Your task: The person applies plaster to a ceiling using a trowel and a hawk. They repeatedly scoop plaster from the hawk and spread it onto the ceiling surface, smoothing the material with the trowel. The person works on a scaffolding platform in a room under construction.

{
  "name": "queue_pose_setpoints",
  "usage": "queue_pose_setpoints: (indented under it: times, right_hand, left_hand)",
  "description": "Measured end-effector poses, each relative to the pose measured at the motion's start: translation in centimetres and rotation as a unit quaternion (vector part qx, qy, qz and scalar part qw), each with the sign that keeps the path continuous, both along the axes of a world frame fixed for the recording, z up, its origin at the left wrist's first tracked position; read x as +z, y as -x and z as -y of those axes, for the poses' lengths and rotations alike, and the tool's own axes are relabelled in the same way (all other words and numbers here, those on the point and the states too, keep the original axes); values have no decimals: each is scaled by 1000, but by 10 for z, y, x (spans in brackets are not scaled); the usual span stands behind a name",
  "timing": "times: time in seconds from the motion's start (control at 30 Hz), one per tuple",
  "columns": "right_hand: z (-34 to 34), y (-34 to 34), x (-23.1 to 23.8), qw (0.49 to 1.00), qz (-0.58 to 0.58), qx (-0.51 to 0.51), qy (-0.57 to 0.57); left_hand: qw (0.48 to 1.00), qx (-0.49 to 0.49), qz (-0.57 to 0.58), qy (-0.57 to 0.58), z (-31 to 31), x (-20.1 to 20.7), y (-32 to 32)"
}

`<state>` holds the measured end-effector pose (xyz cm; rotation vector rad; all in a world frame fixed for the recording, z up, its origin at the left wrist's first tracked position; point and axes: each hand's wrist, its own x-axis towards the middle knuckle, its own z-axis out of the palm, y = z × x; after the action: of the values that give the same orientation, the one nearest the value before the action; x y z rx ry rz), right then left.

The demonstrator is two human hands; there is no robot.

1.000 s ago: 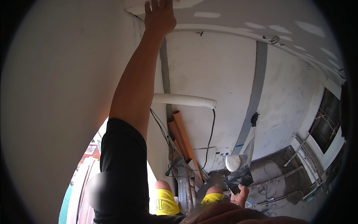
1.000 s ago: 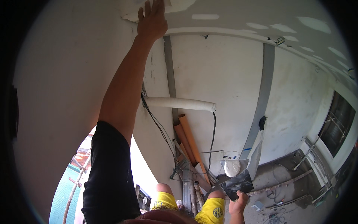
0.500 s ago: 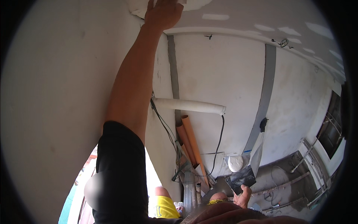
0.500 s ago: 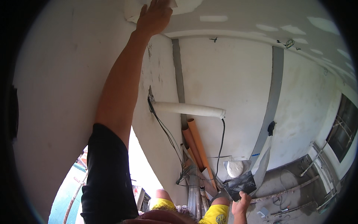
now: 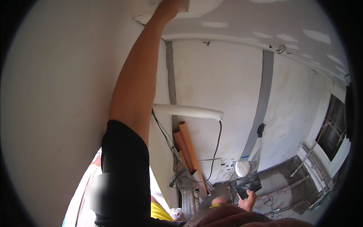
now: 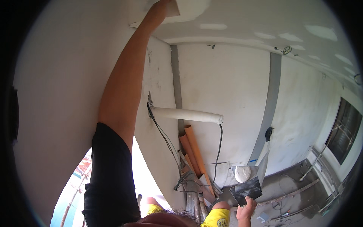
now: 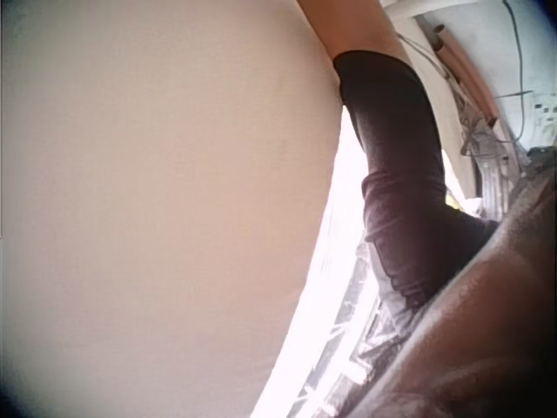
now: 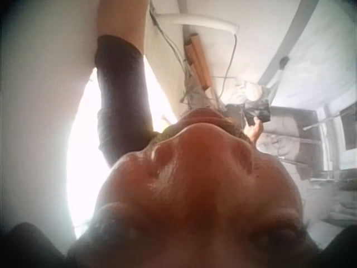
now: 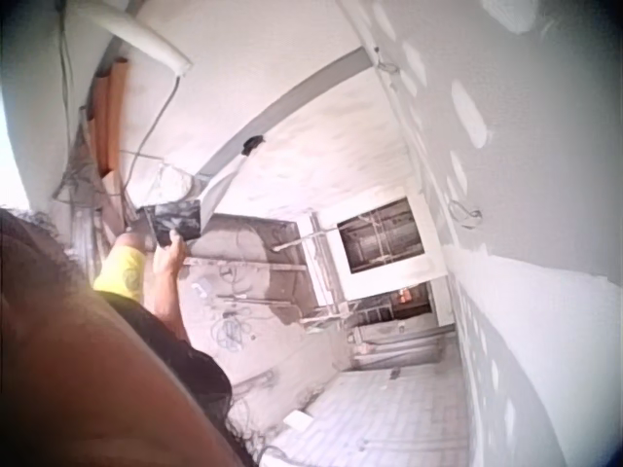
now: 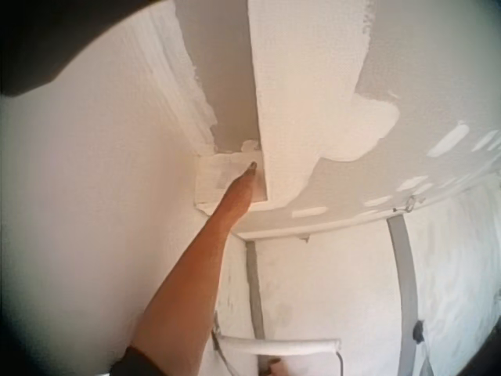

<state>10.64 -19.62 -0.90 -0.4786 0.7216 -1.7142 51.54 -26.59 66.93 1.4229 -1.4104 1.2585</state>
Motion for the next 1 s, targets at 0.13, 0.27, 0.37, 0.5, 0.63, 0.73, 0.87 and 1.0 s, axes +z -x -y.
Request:
queue_pose_setpoints:
  times: [0.13,0.27,0.37,0.5,0.63,0.73,0.87,1.0]
  right_hand:
    - [-5,-12,23,999,-4,33,41]
    - [-13,-15,33,999,13,6,34]
    - [-6,0,12,993,-90,28,73]
    - [8,7,-17,919,-352,-74,159]
    - [7,6,-17,950,-279,-52,128]
    - [-5,3,18,993,-41,97,60]
    - [-7,-1,7,986,-133,11,105]
    - [-15,-10,25,996,-30,47,64]
  left_hand:
    - [996,-86,-33,-17,-10,-6,4]
    - [977,-199,-68,-42,-6,-9,33]
    - [957,-273,-89,-43,-14,4,47]
    - [924,-366,-105,-43,-29,27,69]
    - [890,-437,-119,-53,-36,38,81]
    - [870,-471,-133,-67,-37,38,81]
    - [838,-510,-169,-91,-24,22,74]
    - [811,-526,-230,-115,-17,-12,44]
